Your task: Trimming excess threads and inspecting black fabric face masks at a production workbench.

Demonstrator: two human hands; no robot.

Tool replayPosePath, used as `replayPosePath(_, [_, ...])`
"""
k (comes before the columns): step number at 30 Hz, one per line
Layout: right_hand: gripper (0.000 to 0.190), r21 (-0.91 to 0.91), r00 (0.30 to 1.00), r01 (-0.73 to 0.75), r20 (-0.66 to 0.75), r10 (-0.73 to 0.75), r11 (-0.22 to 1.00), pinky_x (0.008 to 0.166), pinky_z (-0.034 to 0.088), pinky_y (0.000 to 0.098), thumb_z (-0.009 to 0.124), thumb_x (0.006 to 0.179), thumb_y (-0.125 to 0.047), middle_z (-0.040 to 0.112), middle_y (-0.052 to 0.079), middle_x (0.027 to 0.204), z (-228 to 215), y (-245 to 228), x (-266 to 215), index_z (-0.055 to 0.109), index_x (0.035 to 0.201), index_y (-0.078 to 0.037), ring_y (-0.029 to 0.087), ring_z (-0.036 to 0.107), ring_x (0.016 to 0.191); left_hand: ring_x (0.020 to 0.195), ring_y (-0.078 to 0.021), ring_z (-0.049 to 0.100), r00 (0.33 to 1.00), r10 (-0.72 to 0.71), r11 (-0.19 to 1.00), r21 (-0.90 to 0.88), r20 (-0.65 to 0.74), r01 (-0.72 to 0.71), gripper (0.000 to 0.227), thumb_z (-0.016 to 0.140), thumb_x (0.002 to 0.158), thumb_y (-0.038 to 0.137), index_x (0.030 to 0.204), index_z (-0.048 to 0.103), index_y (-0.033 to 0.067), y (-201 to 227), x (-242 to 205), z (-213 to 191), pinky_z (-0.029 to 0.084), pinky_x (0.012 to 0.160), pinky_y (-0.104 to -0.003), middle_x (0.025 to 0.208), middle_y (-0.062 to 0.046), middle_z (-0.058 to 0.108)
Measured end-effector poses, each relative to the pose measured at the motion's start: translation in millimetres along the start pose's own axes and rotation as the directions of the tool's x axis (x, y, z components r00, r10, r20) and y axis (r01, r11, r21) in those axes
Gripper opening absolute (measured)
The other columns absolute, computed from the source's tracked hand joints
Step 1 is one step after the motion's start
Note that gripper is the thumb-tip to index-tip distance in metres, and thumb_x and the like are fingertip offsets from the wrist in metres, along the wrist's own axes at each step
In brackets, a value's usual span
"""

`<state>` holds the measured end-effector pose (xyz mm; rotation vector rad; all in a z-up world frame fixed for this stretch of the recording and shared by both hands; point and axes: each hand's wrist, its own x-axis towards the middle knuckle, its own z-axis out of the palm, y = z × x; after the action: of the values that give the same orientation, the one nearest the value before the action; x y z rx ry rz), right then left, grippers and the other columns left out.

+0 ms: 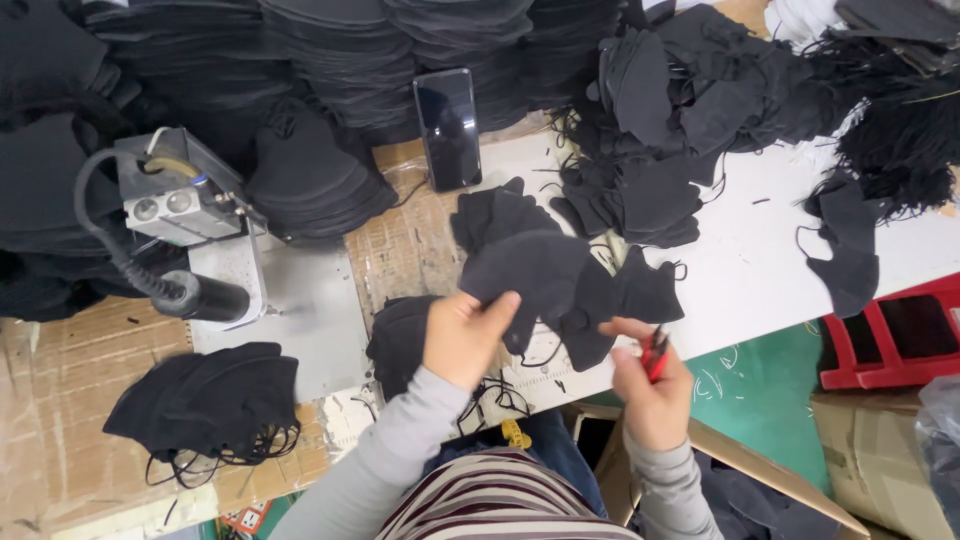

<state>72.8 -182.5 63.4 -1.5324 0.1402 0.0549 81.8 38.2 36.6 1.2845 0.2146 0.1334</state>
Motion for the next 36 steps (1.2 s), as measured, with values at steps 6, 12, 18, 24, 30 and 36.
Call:
replayPosePath(6, [0.025, -0.112, 0.973, 0.229, 0.037, -0.226, 0.967, 0.064, 0.042, 0.0198, 0.078, 0.091, -0.003, 0.059, -0.003, 0.088, 24.9, 19.7, 3.2, 0.069, 0.114, 0.000, 0.002, 0.050, 0.074, 0.099, -0.0375, 0.065, 0.859, 0.337, 0.676, 0.536, 0.386, -0.506, 0.059, 0.077, 0.079, 0.015, 0.133, 0.061, -0.0034, 55.5, -40.4, 40.9, 0.053, 0.080, -0.041, 0.111, -0.020, 0.065])
replayPosePath(12, [0.018, 0.523, 0.970, -0.221, 0.032, 0.240, 0.823, 0.068, 0.057, 0.0271, 0.067, 0.085, 0.002, 0.076, 0.007, 0.090, 9.2, 18.1, 29.6, 0.069, 0.103, 0.002, 0.016, 0.073, 0.076, 0.107, -0.0224, 0.061, 0.983, 0.121, 0.953, 0.261, 0.138, -0.154, 0.081, 0.086, 0.075, 0.006, 0.144, 0.044, 0.0030, 34.3, -34.3, 8.3, 0.052, 0.089, -0.034, 0.120, -0.014, 0.060])
replayPosePath(18, [0.021, 0.547, 0.939, -0.331, 0.114, 0.323, 0.769, 0.052, 0.048, 0.0251, 0.065, 0.083, -0.001, 0.075, 0.004, 0.086, 20.2, -6.4, 27.6, 0.070, 0.102, -0.006, 0.013, 0.070, 0.067, 0.098, -0.0139, 0.065, 0.952, -0.183, 0.942, -0.233, 0.244, 0.241, 0.070, 0.078, 0.082, 0.000, 0.144, 0.045, 0.0034, 4.7, -25.0, -2.6, 0.056, 0.085, -0.027, 0.110, -0.009, 0.063])
replayPosePath(24, [0.013, 0.394, 0.982, -0.186, 0.035, 0.188, 0.900, 0.043, 0.027, 0.0215, 0.062, 0.101, -0.010, 0.051, -0.003, 0.069, -10.4, 53.7, 30.7, 0.062, 0.112, -0.003, 0.004, 0.039, 0.051, 0.071, -0.0055, 0.060, 0.939, -0.285, 0.954, -0.043, 0.191, 0.298, 0.019, 0.078, 0.086, 0.005, 0.102, 0.079, -0.0066, 5.3, -18.7, -0.8, 0.048, 0.066, -0.022, 0.083, -0.001, 0.074])
replayPosePath(30, [0.032, 0.320, 0.972, 0.042, 0.205, -0.113, 0.946, 0.055, 0.034, 0.0221, 0.058, 0.106, -0.016, 0.054, 0.000, 0.074, -31.1, -1.8, 3.8, 0.067, 0.128, 0.005, 0.006, 0.041, 0.059, 0.061, -0.0071, 0.047, 0.974, -0.211, 0.949, 0.256, 0.079, 0.185, 0.033, 0.083, 0.090, 0.019, 0.076, 0.072, -0.0089, 17.9, -10.0, -9.7, 0.037, 0.053, -0.026, 0.063, -0.006, 0.059])
replayPosePath(36, [0.035, -0.608, 0.886, 0.456, 0.380, -0.266, 0.650, 0.055, 0.047, 0.0290, 0.078, 0.079, -0.007, 0.059, 0.007, 0.071, 5.3, -49.7, -15.3, 0.074, 0.114, -0.003, 0.017, 0.058, 0.058, 0.061, -0.0053, 0.058, 0.968, -0.178, 0.975, 0.162, 0.179, 0.149, 0.027, 0.079, 0.088, 0.021, 0.080, 0.078, -0.0043, 35.3, -12.4, 3.9, 0.044, 0.055, -0.023, 0.065, -0.002, 0.068])
